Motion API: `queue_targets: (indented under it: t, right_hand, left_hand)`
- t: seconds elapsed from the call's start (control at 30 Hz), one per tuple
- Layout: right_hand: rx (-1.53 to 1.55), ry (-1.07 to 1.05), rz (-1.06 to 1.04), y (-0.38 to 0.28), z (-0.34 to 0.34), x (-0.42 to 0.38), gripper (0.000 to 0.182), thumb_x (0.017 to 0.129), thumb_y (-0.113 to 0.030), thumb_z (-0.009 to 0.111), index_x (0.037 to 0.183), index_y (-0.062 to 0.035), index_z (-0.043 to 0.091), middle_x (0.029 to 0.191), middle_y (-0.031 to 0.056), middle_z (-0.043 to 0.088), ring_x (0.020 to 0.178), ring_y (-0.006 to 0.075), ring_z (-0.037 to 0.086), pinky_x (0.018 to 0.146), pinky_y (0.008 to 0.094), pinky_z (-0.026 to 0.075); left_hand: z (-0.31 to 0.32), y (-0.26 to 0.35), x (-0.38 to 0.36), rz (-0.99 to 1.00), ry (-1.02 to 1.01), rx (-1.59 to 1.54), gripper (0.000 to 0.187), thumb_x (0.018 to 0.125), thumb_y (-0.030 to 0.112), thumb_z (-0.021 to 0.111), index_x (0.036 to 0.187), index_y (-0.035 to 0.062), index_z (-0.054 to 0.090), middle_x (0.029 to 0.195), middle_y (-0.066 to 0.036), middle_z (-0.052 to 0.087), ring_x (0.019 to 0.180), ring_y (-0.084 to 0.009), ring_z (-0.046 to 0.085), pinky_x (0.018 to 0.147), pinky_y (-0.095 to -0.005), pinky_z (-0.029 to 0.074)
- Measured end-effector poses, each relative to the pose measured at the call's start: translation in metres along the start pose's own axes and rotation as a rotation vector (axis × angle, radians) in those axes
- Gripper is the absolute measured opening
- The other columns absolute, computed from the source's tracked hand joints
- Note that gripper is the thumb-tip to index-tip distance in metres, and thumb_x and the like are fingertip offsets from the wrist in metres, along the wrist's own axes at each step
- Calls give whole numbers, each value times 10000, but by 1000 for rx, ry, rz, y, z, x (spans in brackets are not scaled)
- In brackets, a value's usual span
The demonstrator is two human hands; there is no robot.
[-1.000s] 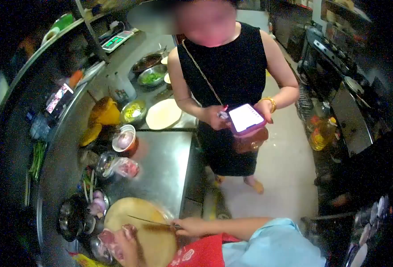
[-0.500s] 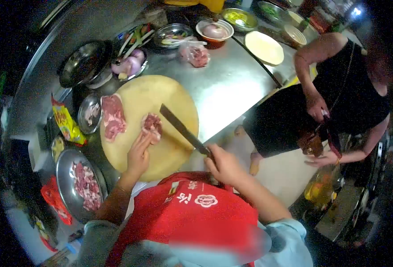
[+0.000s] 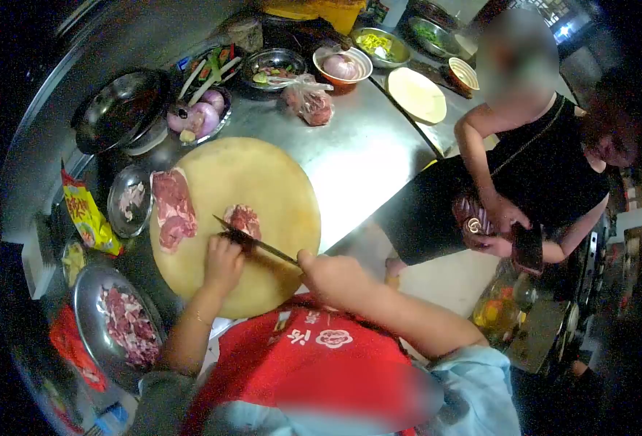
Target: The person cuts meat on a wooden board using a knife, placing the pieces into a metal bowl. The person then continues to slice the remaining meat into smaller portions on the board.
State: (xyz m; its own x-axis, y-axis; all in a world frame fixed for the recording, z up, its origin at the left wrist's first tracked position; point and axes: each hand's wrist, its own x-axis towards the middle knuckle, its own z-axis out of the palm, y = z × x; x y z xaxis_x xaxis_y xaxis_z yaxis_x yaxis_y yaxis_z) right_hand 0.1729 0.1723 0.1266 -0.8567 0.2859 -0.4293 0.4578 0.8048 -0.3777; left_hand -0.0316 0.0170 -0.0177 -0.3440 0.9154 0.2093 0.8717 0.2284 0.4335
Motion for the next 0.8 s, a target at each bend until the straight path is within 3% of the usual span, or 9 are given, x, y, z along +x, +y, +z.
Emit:
queue_targets:
  t: [0.17,0.3,0.43,0.53,0.57,0.6,0.63,0.67,0.8]
  right_hand:
    - [-9,-39,-42,-10,13,48,201,869,-108,474,1047,-16,453,805,196,648,729,371,661,597,458,523]
    - [-46,66,-121,-25,35,107,226,886,-93,454,1099,-19,447,850,178,666,770,360,671,599,446,529]
    - [-19,56,-138,-3,28,61,221,901,-99,437,1109,-30,463,835,182,669,768,354,673,588,443,526]
    - [-13,-102,21,8,10,8,230,897,-153,461,1101,-48,471,836,192,664,789,350,674,629,453,530]
    - [-12,-98,31,20,21,-2,239,894,-179,473,1097,-54,470,846,196,663,804,351,673,647,457,530]
    - [-31,-121,34,19,22,-7,260,892,-204,482,1104,-54,469,831,198,660,794,355,672,654,464,527]
    - [-59,-120,49,20,21,-3,282,891,-229,491,1111,-53,467,817,200,656,785,359,671,661,472,525]
    - [50,54,4,38,49,7,295,896,-263,505,1101,-53,470,797,209,649,764,373,664,649,478,519]
    - [468,212,116,44,58,26,298,905,-278,510,1072,-32,493,855,227,638,812,399,635,701,490,492]
  left_hand:
    - [-3,-1,2,-13,41,-8,218,739,75,632,955,102,639,964,-98,565,957,-336,496,846,-448,436]
    - [-3,-2,4,11,74,-32,164,740,71,632,902,86,611,964,-106,560,956,-337,494,837,-453,429]
    - [-3,2,0,20,116,-42,166,748,83,639,906,88,588,965,-106,556,954,-337,494,834,-455,421]
    - [3,0,-5,51,182,11,212,742,129,676,909,37,583,947,-155,540,946,-362,484,850,-474,408]
    - [-6,8,-7,-43,61,54,263,749,212,689,917,38,588,957,-164,554,949,-368,488,851,-490,403]
    - [-2,7,-15,-38,72,113,293,757,258,680,946,48,600,986,-177,560,976,-375,493,873,-510,393]
    - [-2,7,-21,79,216,155,293,769,249,661,999,73,623,994,-180,567,989,-378,503,894,-534,379]
    - [1,-5,-28,24,75,144,309,776,248,644,1050,105,638,1005,-169,573,1004,-389,512,919,-555,359]
    - [-28,12,-1,245,204,168,278,800,219,672,1051,101,656,1000,-167,630,897,-376,574,806,-511,444]
